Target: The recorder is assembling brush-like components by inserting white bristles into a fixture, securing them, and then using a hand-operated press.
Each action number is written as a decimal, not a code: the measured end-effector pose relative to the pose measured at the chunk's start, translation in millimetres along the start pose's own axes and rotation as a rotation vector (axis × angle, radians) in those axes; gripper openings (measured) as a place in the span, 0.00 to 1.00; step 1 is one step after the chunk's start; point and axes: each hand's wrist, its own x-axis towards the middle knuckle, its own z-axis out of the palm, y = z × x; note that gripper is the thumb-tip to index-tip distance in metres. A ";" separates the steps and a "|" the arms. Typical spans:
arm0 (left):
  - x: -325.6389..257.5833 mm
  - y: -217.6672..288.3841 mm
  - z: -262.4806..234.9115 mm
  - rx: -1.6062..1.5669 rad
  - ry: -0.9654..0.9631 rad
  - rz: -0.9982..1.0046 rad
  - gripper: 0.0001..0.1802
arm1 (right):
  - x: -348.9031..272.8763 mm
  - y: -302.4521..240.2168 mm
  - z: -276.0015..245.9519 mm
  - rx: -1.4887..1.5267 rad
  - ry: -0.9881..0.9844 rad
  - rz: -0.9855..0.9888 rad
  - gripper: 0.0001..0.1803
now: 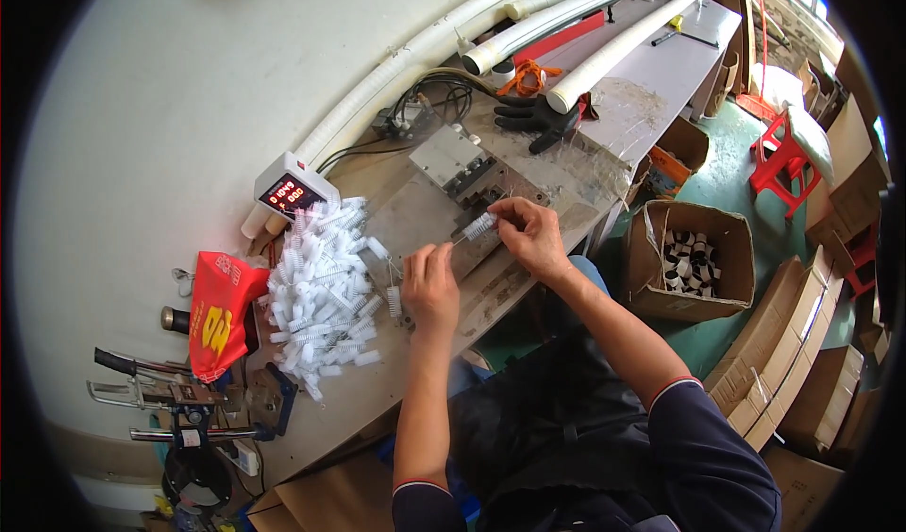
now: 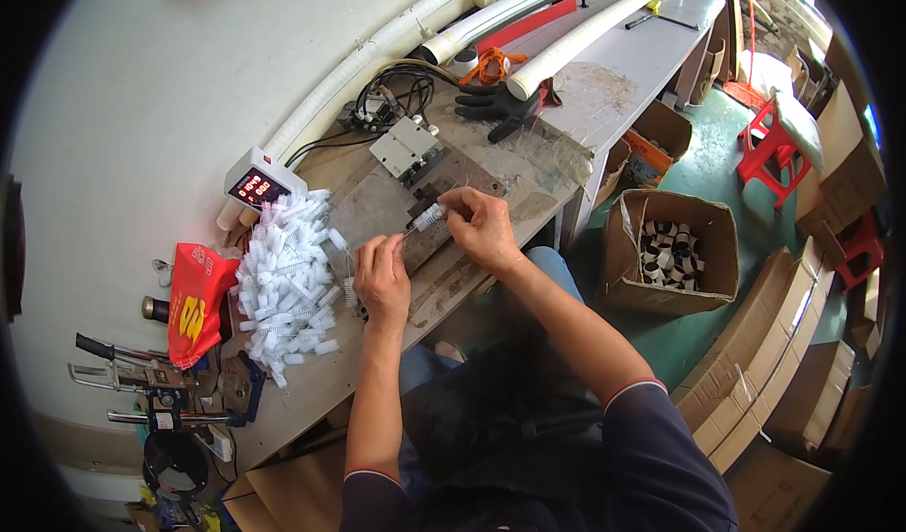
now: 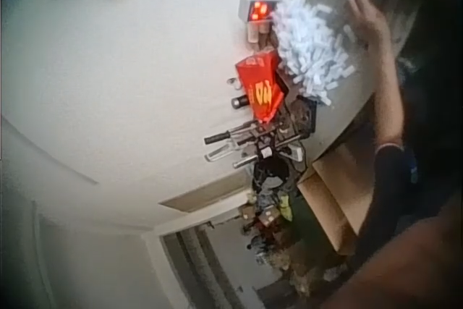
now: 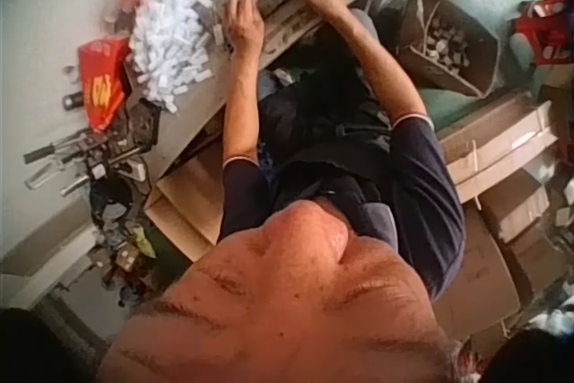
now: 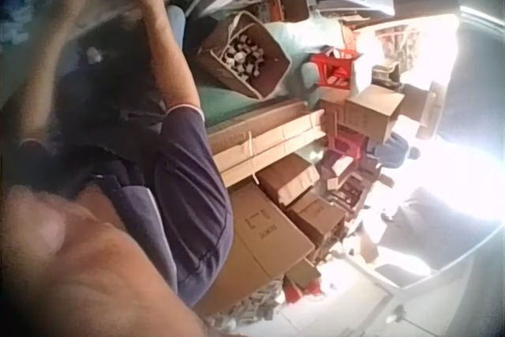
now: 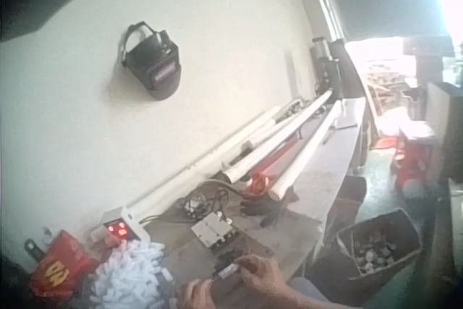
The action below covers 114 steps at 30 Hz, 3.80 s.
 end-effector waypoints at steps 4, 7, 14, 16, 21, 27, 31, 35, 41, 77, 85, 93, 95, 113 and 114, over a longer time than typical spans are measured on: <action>-0.2 0.7 -1.2 0.005 0.015 0.016 0.13 | -0.1 -2.0 -5.2 0.102 -0.056 0.058 0.15; -0.2 2.1 -2.1 0.012 0.023 0.023 0.14 | -0.1 -6.5 -8.6 0.156 -0.108 0.125 0.13; -1.5 3.2 -3.8 0.009 0.036 0.064 0.13 | 0.1 -11.0 -10.7 0.259 -0.162 0.178 0.10; -1.6 4.1 -5.2 0.021 0.040 0.074 0.13 | 0.0 -13.2 -11.1 0.285 -0.181 0.189 0.09; -0.4 7.4 -6.3 0.024 0.027 0.115 0.13 | 1.8 -9.1 -14.3 0.235 -0.207 0.205 0.07; -0.5 6.3 -6.4 -0.007 0.014 0.099 0.14 | 4.0 -0.2 -14.7 0.258 -0.223 0.224 0.08; 2.5 7.4 -8.1 0.021 0.001 0.116 0.12 | 3.0 3.5 -14.3 0.255 -0.220 0.195 0.07; 2.3 6.9 0.1 -0.059 -0.084 0.195 0.17 | 0.2 -3.8 -11.9 0.099 -0.321 0.173 0.06; -6.8 3.1 -6.6 -0.127 -0.130 0.060 0.23 | -7.3 -24.1 3.2 0.110 -0.348 0.068 0.12; 7.2 8.9 -13.8 -0.292 -0.305 0.010 0.25 | -6.1 -31.5 -21.7 -0.589 -0.444 -0.311 0.06; 19.6 -9.4 1.8 -0.192 0.034 -0.189 0.17 | -1.5 -17.3 -20.3 -0.708 -0.060 -0.021 0.08; 17.1 -29.1 7.7 -0.294 0.111 -0.304 0.09 | 4.4 -10.9 5.4 -0.817 0.065 -0.044 0.11; 16.3 -31.1 7.5 -0.298 0.115 -0.307 0.08 | 4.8 -12.7 9.3 -0.825 0.067 -0.028 0.11; 15.4 -30.2 6.4 -0.343 0.139 -0.310 0.10 | 5.5 -8.2 13.2 -0.786 0.132 -0.009 0.10; 15.1 -31.3 6.0 -0.342 0.142 -0.307 0.10 | 6.0 -8.9 14.2 -0.777 0.134 0.024 0.10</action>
